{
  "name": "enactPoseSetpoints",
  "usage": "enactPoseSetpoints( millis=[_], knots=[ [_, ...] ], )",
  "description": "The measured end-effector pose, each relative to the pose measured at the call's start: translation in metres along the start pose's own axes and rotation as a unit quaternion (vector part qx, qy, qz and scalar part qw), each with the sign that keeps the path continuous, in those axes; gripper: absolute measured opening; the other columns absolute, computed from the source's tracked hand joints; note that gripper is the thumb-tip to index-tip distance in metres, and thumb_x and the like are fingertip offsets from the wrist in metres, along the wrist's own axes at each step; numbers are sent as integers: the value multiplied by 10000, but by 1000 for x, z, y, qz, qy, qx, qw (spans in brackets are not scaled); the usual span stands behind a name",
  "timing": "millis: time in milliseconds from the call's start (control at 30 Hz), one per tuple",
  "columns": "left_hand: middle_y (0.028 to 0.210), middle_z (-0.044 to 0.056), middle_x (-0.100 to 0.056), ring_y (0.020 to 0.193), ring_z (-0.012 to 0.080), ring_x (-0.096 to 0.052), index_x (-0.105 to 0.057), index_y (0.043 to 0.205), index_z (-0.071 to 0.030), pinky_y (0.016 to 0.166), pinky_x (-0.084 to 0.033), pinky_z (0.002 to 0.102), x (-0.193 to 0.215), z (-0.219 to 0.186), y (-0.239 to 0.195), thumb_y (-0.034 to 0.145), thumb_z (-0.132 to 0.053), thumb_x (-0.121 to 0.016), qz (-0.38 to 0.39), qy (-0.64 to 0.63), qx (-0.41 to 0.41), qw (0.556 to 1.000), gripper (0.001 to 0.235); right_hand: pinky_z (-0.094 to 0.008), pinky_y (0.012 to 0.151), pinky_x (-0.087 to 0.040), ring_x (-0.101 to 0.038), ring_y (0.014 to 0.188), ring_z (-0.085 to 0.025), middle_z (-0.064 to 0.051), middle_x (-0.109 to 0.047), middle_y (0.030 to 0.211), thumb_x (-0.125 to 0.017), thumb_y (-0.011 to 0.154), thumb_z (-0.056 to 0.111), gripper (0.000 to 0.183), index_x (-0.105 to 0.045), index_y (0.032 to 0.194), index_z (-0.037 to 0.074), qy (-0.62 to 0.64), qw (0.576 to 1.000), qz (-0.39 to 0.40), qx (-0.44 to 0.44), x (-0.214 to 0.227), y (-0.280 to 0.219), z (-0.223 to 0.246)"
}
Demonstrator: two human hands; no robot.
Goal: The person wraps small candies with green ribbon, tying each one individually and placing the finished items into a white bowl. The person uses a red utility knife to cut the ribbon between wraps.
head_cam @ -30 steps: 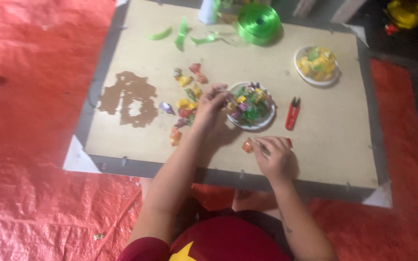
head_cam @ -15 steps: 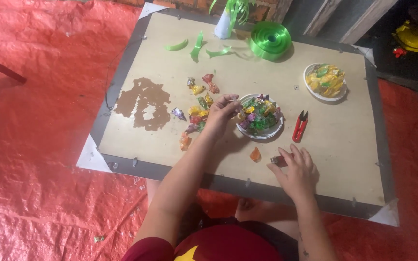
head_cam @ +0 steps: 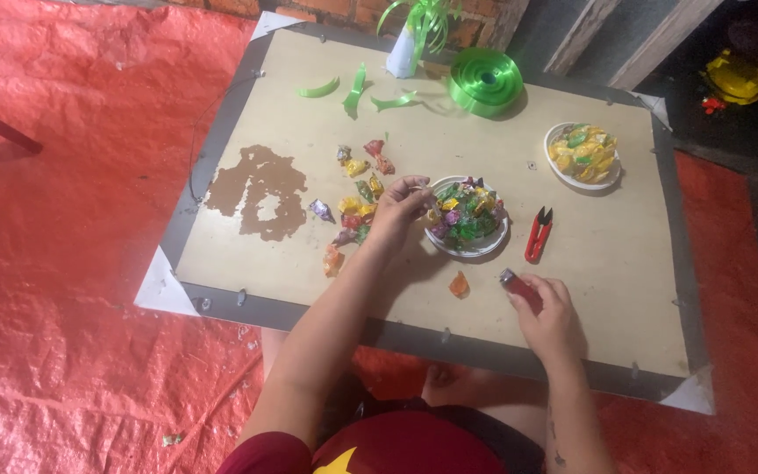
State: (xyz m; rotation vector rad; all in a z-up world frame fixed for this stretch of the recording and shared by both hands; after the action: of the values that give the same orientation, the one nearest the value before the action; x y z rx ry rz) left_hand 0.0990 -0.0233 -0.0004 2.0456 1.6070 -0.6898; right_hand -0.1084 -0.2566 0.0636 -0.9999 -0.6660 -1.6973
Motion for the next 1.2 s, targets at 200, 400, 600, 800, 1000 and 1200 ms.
enactPoseSetpoints(
  millis=[200, 400, 600, 800, 1000, 1200],
  knots=[
    [805, 57, -722, 751, 81, -694, -650, 1138, -90, 713, -533, 180, 0, 3, 0, 934, -90, -727, 1, -12, 3, 1000, 218, -417, 934, -536, -671, 1140, -285, -123, -605, 1210, -669, 1023, 354, 356, -674, 1296, 125, 106, 993, -12, -58, 2, 13, 8],
    [878, 94, -759, 804, 129, -744, -641, 1173, -116, 746, -563, 227, -2, -2, 1, 946, -101, -716, 11, -57, 16, 998, 239, -282, 782, -536, -654, 933, -179, -105, -667, 1018, -624, 1034, 261, 396, -518, 1353, 50, 402, 901, -15, 163, -11, 53, 80],
    [962, 129, -784, 845, 176, -774, -616, 1231, -130, 784, -556, 262, 14, 10, 13, 972, -149, -702, -13, -86, 26, 996, 273, -354, 856, -546, -663, 1008, -269, -180, -677, 1090, -608, 1052, 157, 301, -597, 1317, 15, 411, 882, -78, 219, -40, 86, 119],
    [951, 131, -791, 834, 181, -786, -613, 1228, -137, 762, -567, 245, 17, 20, 15, 971, -150, -692, -21, -103, 38, 994, 269, -457, 1191, -315, -682, 1071, -235, -87, -703, 1138, -552, 1067, 139, 177, -571, 1229, 70, 240, 839, -260, 414, -14, 50, 127],
    [915, 119, -782, 803, 170, -779, -615, 1206, -165, 727, -569, 240, 22, 18, 17, 953, -160, -700, -22, -118, 28, 992, 267, -288, 732, -549, -605, 792, -146, -112, -653, 958, -508, 1051, 109, 207, -492, 1241, 30, 456, 809, -94, 358, -34, 62, 110],
    [816, 99, -734, 726, 141, -719, -630, 1169, -184, 702, -504, 231, 15, 11, 10, 976, -187, -710, 2, -110, 36, 993, 209, -280, 543, -524, -625, 667, -154, -119, -662, 752, -445, 996, 500, 550, -684, 1058, 9, 633, 734, 232, 80, -144, 55, 108]
  ],
)
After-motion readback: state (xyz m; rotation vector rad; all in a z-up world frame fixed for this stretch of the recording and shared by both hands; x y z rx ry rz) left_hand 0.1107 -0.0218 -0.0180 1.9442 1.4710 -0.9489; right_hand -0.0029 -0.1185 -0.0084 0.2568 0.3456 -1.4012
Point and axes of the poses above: each hand's wrist, its own y-axis towards the middle knuckle, its own x-axis out of the back of the hand, z = x × y, the point moved 10 cm from there along y, towards the middle knuckle
